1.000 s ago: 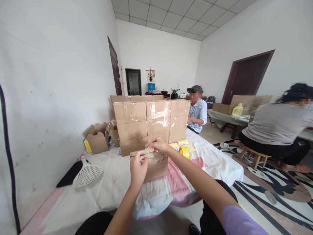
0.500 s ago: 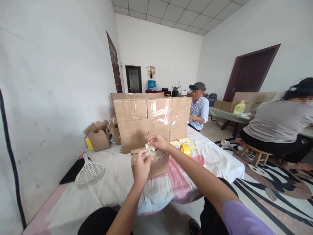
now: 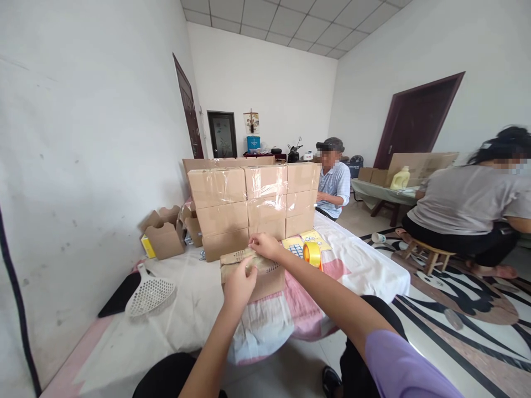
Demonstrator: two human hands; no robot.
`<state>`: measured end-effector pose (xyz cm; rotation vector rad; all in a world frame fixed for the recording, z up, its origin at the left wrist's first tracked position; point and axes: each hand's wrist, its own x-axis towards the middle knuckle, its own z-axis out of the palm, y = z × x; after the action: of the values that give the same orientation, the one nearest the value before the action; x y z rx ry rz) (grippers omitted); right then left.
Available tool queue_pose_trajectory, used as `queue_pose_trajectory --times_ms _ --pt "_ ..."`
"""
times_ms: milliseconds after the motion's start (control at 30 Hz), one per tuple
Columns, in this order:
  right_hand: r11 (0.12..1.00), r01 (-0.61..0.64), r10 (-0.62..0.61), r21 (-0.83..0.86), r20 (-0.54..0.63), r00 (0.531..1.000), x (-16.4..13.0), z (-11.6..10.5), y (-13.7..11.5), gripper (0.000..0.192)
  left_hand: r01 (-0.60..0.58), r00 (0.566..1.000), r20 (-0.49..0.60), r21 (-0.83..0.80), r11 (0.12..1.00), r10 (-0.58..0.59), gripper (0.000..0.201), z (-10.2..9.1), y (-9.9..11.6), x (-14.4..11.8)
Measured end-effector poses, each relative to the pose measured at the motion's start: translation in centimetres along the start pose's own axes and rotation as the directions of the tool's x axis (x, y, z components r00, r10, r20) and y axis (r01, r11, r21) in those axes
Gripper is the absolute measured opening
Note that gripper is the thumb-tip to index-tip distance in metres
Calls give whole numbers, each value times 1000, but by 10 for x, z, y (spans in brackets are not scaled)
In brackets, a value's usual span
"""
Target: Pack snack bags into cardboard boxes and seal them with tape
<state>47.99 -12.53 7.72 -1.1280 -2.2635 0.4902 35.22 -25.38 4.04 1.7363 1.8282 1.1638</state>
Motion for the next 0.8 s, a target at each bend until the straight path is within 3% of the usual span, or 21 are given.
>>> queue_pose_trajectory --times_ms 133,267,467,633,800 --pt "997 19 -18 -75 8 1000 -5 0 1 8 -45 998 58 207 977 34 40 -3 5 -5" --pt "998 41 -42 -39 -21 999 -12 -1 6 8 -26 996 94 322 946 -5 47 -1 8 -9" --pt "972 124 -90 197 -174 981 -14 -2 8 16 -18 994 103 388 921 -24 56 -1 9 -11" --pt "906 186 -83 381 -269 959 -9 -12 -6 21 36 989 109 465 884 -98 59 1 13 -12" --pt "885 102 -42 454 -140 989 -2 -9 -17 17 58 996 32 474 878 -83 52 -6 17 -11"
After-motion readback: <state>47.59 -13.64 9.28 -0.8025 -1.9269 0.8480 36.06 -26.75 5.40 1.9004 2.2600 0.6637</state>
